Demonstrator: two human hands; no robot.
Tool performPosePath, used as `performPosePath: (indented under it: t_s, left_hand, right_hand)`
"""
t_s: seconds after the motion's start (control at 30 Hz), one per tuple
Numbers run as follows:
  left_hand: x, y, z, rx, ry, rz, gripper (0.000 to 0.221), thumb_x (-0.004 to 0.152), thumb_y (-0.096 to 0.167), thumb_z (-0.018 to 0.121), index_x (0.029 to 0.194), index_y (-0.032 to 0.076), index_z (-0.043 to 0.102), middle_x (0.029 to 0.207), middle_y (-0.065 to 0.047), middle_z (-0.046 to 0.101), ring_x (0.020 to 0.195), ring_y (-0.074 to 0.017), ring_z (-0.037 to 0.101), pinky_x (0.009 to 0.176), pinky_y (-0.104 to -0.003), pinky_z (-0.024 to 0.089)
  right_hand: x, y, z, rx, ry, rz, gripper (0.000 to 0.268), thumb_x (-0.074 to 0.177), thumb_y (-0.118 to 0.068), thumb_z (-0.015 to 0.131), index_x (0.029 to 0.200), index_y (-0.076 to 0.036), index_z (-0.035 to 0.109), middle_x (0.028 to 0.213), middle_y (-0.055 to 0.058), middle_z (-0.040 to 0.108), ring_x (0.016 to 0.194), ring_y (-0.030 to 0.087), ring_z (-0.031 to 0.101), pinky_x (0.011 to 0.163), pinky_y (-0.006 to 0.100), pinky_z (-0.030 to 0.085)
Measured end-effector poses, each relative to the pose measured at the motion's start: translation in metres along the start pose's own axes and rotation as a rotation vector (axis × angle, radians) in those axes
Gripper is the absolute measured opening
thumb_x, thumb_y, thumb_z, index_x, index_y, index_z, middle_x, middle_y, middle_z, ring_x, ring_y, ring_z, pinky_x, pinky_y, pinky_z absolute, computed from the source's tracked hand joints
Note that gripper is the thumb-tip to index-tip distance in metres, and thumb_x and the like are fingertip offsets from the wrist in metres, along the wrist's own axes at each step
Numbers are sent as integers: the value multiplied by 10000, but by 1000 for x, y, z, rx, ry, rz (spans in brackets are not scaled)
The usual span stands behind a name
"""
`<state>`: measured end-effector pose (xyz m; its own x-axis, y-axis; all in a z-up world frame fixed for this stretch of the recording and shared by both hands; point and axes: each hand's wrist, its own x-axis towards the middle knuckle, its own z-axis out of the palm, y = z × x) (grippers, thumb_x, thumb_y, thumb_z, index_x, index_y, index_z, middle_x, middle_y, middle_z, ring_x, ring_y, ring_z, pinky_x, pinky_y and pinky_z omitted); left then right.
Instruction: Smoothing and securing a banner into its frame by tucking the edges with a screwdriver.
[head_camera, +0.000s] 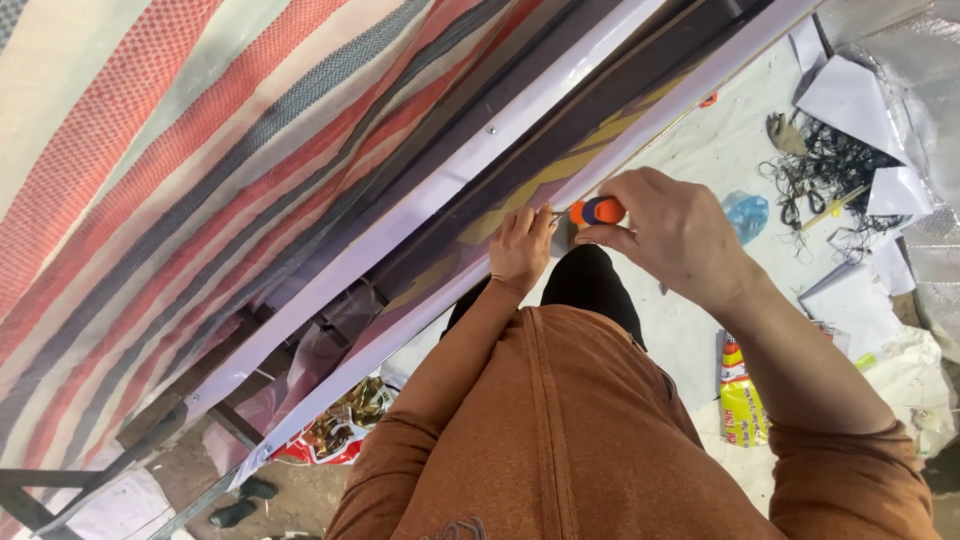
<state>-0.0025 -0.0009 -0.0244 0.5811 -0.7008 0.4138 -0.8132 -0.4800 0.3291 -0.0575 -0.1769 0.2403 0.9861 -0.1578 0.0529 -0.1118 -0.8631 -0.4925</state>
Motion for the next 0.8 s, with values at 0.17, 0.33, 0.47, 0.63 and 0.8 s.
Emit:
performPosePath:
  t_s: [0.17,0.33,0.47,0.63,0.8]
  left_hand:
    - [-2,-1,2,5,8,2,281,1033,322,525,1150,160,723,845,-32,519,760,-231,616,607,-286,546]
    - [-7,-5,-5,19,-12,-26,262,951,326,634,1155,193,731,843,7,524,773,-213,622,626,-275,552]
    - [-19,-17,-2,-173,-84,-131,372,961,253,731,1320,193,658,1006,-60,634,863,-295,642,629,-420,539]
    - [-19,-24,-19,-136,-122,-181,601,924,260,754,1489,227,555,979,-41,645,893,-294,629,673,-433,516]
    - [-4,-15,-42,32,-63,-167,588,920,386,775,1373,34,644,940,-147,684,793,-382,616,739,-530,489]
  right_hand:
    - [7,-4,8,44,35,-87,329,861,-243,834,1117,-74,716,893,105,694,706,320,732,582,370,605]
    - [-14,21,-28,158,260,37,340,863,-175,935,1145,-82,770,1002,82,756,834,280,752,675,333,598]
    - [-58,62,-79,328,450,-42,337,1024,118,842,1262,163,608,1145,323,715,1006,375,728,932,441,584]
    - [-138,136,-98,506,697,289,289,1050,71,756,1267,118,571,1130,278,677,974,326,647,917,370,523]
    - [-215,216,-111,644,832,479,300,1105,-194,689,1314,-58,522,1107,162,640,1060,225,605,1084,351,506]
